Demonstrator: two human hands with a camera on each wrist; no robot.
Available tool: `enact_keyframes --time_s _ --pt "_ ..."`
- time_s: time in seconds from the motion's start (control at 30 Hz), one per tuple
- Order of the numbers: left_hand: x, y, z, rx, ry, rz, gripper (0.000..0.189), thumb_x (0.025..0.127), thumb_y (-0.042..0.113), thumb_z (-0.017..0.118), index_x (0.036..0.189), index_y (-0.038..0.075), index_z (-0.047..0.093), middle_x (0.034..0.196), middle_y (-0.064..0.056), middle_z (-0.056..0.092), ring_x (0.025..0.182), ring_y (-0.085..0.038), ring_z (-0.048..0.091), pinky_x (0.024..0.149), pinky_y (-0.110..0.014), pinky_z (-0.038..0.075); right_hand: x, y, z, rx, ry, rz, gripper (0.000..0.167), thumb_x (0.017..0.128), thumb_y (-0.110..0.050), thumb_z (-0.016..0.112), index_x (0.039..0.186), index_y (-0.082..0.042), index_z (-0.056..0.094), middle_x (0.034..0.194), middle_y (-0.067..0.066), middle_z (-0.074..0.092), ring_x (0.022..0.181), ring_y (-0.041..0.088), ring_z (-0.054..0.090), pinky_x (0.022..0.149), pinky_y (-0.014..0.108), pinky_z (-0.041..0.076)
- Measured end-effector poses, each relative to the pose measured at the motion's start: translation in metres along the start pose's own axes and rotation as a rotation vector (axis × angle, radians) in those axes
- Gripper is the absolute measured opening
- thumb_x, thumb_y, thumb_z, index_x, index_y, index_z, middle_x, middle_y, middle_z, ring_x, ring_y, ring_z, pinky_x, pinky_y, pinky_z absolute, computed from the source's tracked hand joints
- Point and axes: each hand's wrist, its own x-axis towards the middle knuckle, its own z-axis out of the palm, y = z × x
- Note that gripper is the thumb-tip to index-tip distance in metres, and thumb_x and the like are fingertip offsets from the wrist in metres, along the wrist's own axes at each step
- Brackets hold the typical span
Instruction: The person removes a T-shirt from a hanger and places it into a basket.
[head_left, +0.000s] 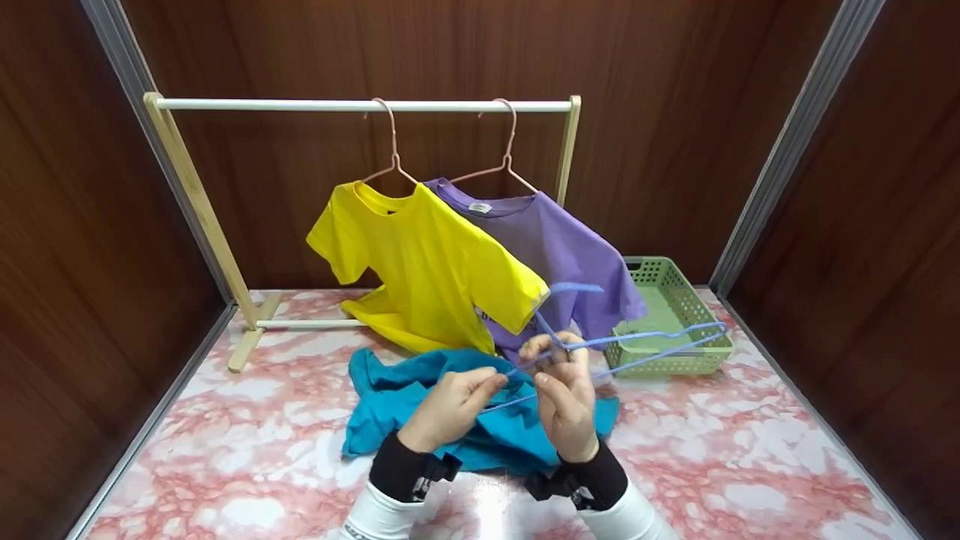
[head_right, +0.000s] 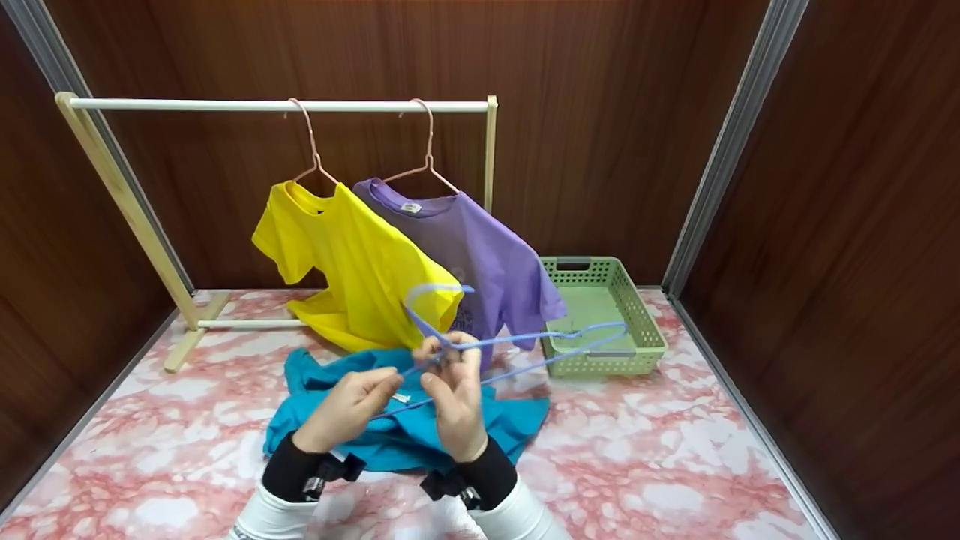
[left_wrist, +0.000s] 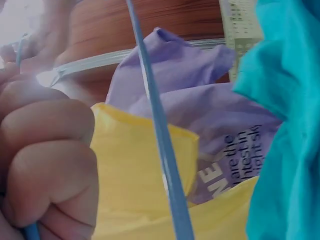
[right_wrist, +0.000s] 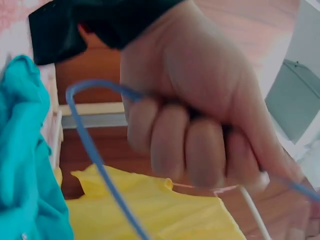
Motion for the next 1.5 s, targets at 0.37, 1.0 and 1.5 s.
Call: enact_keyframes --time_s 0.37,1.0,1.5 --pt "-0.016 0.003 -0.054 -0.025 0.265 -0.032 0.038 0.107 0.007 0.051 0.07 0.005 0.043 0.063 0.011 0.029 0.052 0.001 0.025 0.054 -0.018 0.02 0.009 -0.011 -0.022 -0.287 0.084 0.108 0.034 0.096 0.012 0.041 0.123 -0.005 0.053 0.121 0.0 0.064 0.117 0.014 0.06 0.09 0.026 0.054" --pt "-0.064 0.007 -0.131 0.083 0.73 -0.328 0.044 0.111 0.021 0.047 0.075 -0.005 0.049 0.054 0.01 0.038 0.047 -0.005 0.037 0.048 -0.021 0.03 -0.021 0.068 -0.07 -1.166 -0.245 0.818 0.115 0.081 -0.053 0.085 0.163 -0.007 0.018 0.167 0.027 0.019 0.152 0.052 0.022 0.117 0.077 0.02" --pt "-0.068 -0.016 -0.154 0.085 1.124 -0.516 0.03 0.109 0.016 0.046 0.097 -0.008 0.06 0.063 0.017 0.046 0.056 0.001 0.044 0.056 -0.017 0.038 -0.05 0.081 -0.058 -1.477 -0.683 0.899 0.117 0.073 -0.048 0.092 0.156 0.003 0.028 0.15 0.035 0.043 0.136 0.055 0.044 0.1 0.071 0.047"
